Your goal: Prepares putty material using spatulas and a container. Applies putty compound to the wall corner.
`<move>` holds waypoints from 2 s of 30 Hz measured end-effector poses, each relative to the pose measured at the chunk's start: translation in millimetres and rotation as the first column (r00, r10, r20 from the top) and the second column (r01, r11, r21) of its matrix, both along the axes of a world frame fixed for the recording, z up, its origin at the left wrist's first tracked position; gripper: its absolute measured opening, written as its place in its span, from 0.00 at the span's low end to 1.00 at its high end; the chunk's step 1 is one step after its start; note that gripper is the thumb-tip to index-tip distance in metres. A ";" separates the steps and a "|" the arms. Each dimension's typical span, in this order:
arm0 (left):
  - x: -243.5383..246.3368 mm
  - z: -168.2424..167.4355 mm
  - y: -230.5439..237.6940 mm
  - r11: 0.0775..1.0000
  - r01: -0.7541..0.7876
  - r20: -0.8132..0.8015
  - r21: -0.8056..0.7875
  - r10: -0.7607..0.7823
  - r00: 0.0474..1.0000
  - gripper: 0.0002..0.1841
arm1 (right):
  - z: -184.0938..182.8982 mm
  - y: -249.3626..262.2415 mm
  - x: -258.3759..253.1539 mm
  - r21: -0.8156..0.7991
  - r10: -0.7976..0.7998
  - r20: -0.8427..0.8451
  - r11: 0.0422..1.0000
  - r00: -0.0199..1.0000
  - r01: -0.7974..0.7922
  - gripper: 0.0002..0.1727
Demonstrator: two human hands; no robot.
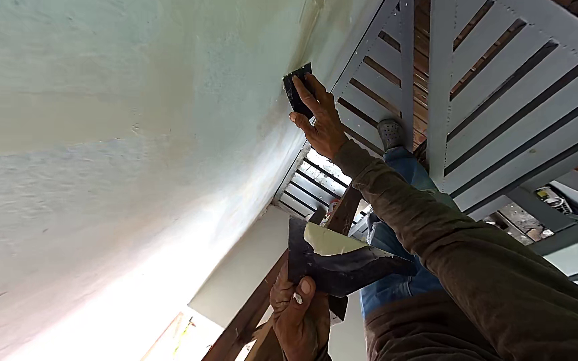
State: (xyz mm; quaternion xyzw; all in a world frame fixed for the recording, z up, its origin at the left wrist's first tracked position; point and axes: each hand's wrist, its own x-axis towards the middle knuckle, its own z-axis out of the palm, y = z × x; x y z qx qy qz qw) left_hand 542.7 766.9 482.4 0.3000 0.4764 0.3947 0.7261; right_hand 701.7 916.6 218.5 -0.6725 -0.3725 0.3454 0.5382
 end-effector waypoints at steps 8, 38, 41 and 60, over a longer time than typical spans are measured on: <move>0.2 0.6 -0.4 1.000 -0.011 -0.027 0.025 0.012 1.000 0.15 | -8.0 -4.6 -42.8 -0.008 -0.010 -0.275 1.000 0.961 0.009 0.37; 0.9 -4.1 6.3 0.999 -0.023 0.012 0.035 0.023 1.000 0.15 | 19.8 -3.7 27.6 -0.085 -0.167 -0.464 0.986 0.870 0.144 0.40; 0.1 -2.8 5.9 0.999 -0.036 0.007 0.034 0.036 0.999 0.15 | 17.0 9.6 35.0 -0.009 -0.153 -0.319 0.987 0.935 0.158 0.41; -4.0 0.0 1.1 0.995 -0.014 -0.068 0.101 0.021 0.997 0.15 | 22.2 12.0 -99.1 0.002 -0.242 -0.502 0.960 0.830 0.280 0.42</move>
